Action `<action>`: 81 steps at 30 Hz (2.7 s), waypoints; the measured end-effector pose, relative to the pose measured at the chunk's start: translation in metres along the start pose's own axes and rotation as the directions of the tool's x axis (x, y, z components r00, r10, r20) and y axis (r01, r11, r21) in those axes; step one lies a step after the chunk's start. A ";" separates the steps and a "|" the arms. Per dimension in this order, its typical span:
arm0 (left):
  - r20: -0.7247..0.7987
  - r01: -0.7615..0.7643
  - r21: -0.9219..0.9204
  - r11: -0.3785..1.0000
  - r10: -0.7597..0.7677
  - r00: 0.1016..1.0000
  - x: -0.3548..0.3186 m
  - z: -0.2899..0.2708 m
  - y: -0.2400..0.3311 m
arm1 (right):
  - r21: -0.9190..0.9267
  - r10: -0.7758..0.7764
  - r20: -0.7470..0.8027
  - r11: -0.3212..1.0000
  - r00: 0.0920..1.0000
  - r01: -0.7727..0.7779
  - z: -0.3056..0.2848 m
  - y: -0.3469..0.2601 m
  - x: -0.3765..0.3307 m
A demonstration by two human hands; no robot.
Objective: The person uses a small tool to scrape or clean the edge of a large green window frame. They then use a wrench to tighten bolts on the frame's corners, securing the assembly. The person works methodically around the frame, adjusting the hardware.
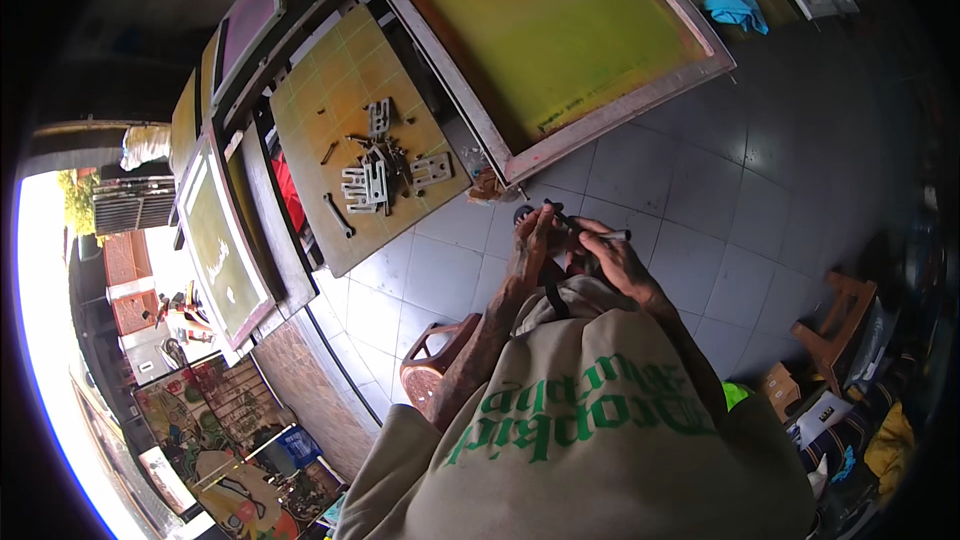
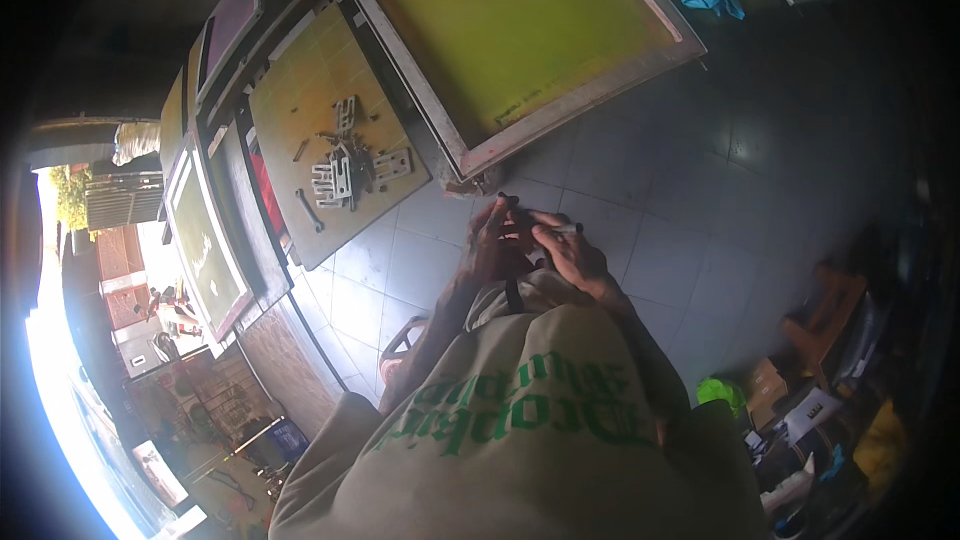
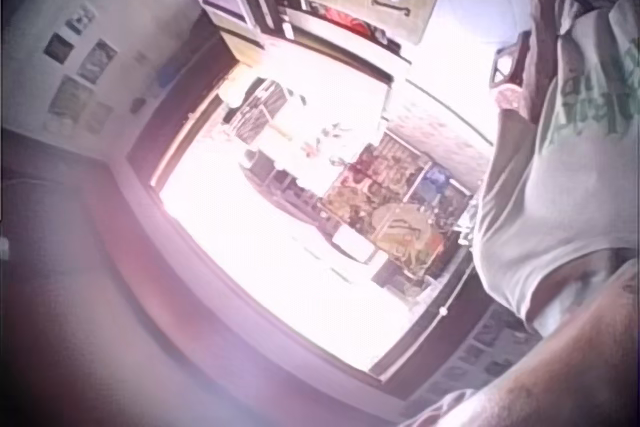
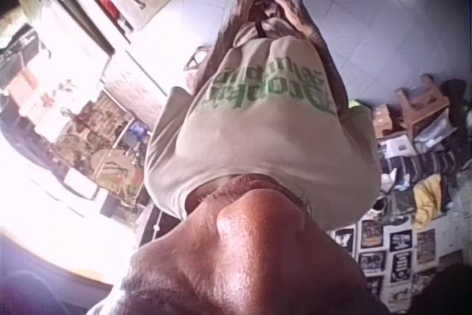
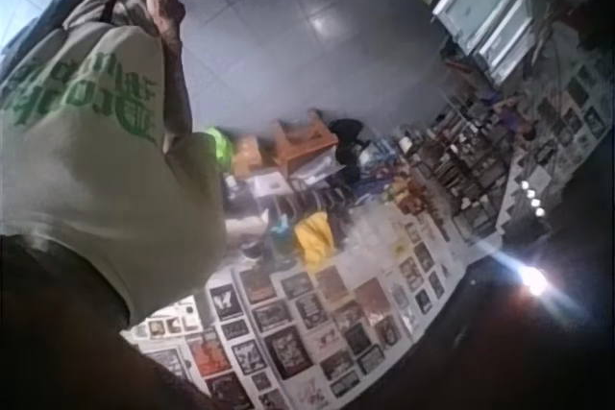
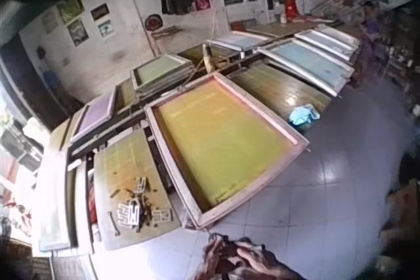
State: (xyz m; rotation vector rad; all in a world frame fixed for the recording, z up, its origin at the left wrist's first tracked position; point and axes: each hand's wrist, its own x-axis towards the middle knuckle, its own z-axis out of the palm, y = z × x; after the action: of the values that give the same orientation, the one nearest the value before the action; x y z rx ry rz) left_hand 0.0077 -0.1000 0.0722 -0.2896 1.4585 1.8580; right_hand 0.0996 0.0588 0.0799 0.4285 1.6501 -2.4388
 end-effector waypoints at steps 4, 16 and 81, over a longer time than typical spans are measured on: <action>-0.065 -0.033 0.040 0.999 0.036 0.997 0.005 -0.019 -0.013 | -0.735 -0.253 0.130 0.624 0.959 0.265 0.005 0.055 0.002; -0.192 -0.027 0.013 1.000 0.029 0.981 -0.002 -0.008 -0.005 | -0.694 -0.279 0.188 0.640 0.941 0.329 0.022 0.029 0.011; -0.120 -0.183 0.084 0.980 0.192 0.974 0.015 -0.022 0.002 | -0.038 0.477 0.462 0.853 0.748 -0.520 -0.024 0.012 0.093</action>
State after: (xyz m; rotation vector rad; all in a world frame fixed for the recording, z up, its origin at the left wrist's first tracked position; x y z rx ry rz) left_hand -0.0097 -0.1144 0.0576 -0.2460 1.6868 1.9602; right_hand 0.0191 0.0781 0.0306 0.2364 1.0549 -2.0063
